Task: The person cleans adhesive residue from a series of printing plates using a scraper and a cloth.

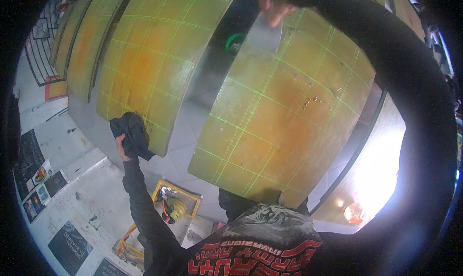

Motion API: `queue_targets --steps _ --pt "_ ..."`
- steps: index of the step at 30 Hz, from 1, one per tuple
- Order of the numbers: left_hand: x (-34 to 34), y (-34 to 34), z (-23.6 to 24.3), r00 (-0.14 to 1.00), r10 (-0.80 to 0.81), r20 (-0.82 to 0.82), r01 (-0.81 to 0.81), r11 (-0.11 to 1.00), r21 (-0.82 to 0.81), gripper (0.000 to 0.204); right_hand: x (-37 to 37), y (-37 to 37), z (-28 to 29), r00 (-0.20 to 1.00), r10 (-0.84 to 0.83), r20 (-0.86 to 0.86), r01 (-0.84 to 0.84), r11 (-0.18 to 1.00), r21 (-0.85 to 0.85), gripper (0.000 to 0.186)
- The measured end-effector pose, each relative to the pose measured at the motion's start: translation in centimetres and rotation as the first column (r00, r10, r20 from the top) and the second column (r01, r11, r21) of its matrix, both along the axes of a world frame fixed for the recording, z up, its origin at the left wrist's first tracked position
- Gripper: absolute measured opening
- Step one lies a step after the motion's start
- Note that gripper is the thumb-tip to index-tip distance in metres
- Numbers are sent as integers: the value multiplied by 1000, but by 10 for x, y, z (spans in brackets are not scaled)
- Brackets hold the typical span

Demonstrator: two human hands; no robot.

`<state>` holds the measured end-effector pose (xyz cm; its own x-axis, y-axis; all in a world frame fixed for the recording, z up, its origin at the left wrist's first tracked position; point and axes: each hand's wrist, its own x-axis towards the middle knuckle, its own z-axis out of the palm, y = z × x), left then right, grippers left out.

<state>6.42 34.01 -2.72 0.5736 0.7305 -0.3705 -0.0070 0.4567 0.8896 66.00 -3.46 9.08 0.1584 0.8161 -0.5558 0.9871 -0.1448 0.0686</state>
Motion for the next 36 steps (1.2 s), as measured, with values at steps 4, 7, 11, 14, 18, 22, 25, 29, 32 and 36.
queue_targets --steps 4,7,11,14,18,22,25,29,32,36 --pt "24 -10 -2 1000 -7 11 8 999 -52 32 32 -30 79 975 -188 122 189 982 2 45" --pt "8 3 -8 998 55 -12 -55 998 10 24 90 -39 57 984 -130 119 141 986 -91 44" --pt "58 -40 33 985 105 -140 -117 990 -81 17 75 -52 47 967 -102 233 103 995 10 40" --pt "-14 17 -22 992 10 -122 18 972 232 17 101 -37 13 982 -162 98 183 940 -288 48" --pt "0 6 -21 994 -10 -106 30 981 192 18 45 -60 -46 976 -212 -50 208 976 -66 53" --pt "17 -8 -1 999 23 -31 -24 999 -22 21 -105 -56 1 991 31 -133 -36 999 -32 28" --pt "16 -7 -2 1000 25 -10 -25 999 -38 27 -140 -68 32 984 129 -119 -125 991 36 17" --pt "5 -1 -7 996 -61 60 58 997 45 29 -64 -93 32 995 -53 -89 76 960 270 29" --pt "26 -9 1 1000 -3 8 3 999 -50 25 2 -109 39 960 -280 -30 279 936 214 46" --pt "4 4 -11 999 25 -29 -22 994 111 21 41 -103 52 970 -156 187 135 983 121 58"
